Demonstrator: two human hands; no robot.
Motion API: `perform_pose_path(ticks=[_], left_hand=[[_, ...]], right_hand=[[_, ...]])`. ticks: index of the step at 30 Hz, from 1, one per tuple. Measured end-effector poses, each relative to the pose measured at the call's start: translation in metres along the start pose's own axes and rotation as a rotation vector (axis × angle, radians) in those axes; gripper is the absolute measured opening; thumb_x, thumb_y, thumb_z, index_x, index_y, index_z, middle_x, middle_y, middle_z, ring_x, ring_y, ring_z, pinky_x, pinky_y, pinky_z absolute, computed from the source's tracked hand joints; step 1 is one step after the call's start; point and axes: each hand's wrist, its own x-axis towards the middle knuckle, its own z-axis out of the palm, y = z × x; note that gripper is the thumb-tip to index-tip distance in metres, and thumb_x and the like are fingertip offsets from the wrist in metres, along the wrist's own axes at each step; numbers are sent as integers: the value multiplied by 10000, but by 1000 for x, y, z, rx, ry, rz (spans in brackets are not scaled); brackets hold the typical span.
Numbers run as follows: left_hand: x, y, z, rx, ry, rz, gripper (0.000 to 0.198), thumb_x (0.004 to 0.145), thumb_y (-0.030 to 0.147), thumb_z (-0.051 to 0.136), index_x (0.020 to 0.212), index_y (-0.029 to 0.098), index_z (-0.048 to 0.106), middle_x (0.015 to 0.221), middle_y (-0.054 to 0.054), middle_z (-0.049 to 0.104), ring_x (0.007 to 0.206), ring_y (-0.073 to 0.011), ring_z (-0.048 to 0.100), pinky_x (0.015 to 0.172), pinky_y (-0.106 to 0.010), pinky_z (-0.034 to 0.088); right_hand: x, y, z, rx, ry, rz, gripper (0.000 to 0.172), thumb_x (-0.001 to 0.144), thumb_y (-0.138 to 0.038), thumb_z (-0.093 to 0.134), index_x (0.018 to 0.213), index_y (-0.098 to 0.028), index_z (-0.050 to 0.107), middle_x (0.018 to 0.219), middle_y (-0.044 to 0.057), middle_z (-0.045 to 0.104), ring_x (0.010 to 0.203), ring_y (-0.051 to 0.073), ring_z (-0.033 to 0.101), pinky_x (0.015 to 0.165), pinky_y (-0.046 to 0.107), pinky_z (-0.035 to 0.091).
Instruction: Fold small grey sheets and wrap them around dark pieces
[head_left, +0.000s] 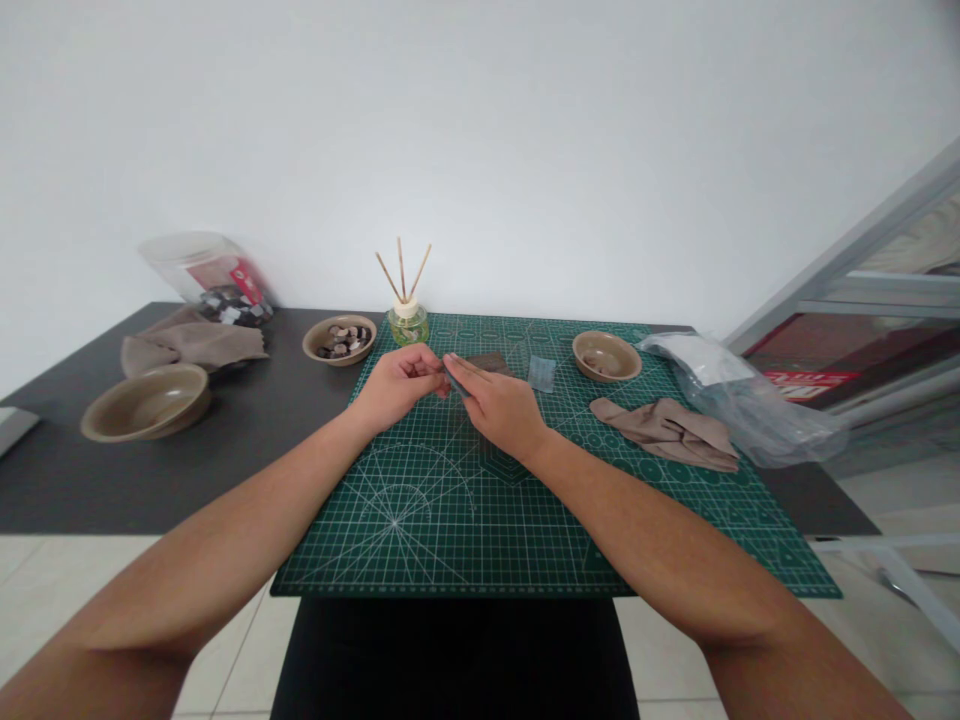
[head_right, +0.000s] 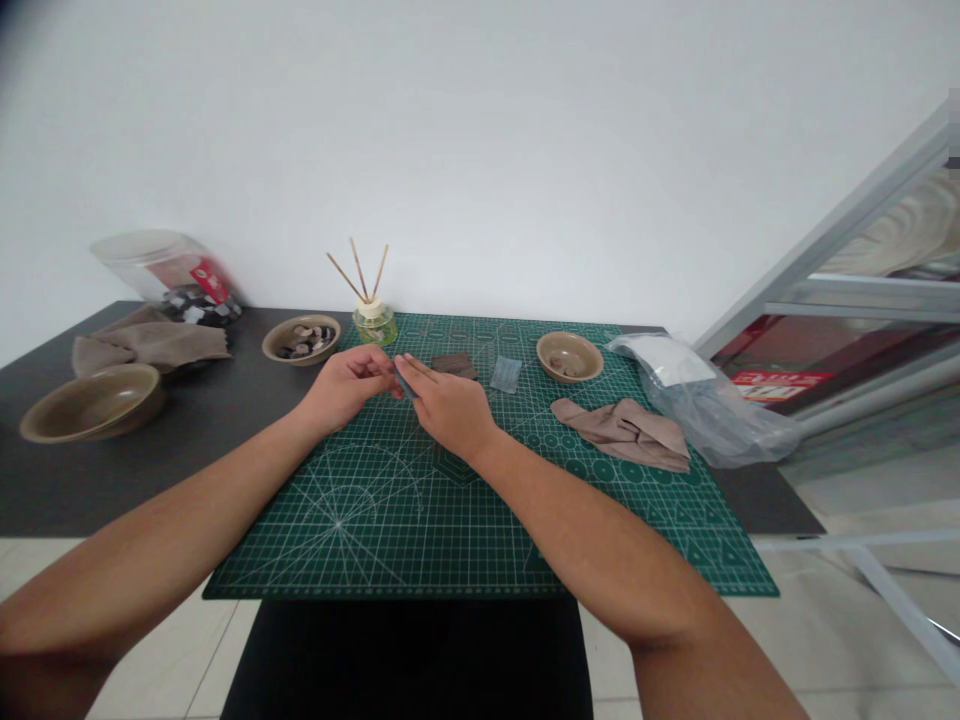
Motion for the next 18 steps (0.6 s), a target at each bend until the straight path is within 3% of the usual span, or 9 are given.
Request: perform_pose_path(ticks=[6,13,18], left_hand=[[1,-2,1,-118,71,5,294,662,247,875,762,178,607,595,38,705,553,-140,693,617,-268,573],[2,-1,2,-100,16,-39,317,667,248,880,738,180,579,604,34,712,566,-135,701,613,-251,575],[1,-3,2,-167,38,-25,347,649,256,906,743,177,581,613,46,709,570,-133,705,627,-258,582]], right_hand=[[0,1,-2,-11,11,18,614,955,-88,483,1560,-188,499,1586,48,515,1335,228,653,1079,404,580],[0,-1,-4,-31,-13,22,602,977,-105,468,1572,-198,478,1606,41,492,1337,205,650,1093,377,569],[0,-3,-5,-31,-32,21,602,991,-110,460,1586,-205,456,1612,41,483,1360,194,631,1105,371,557]])
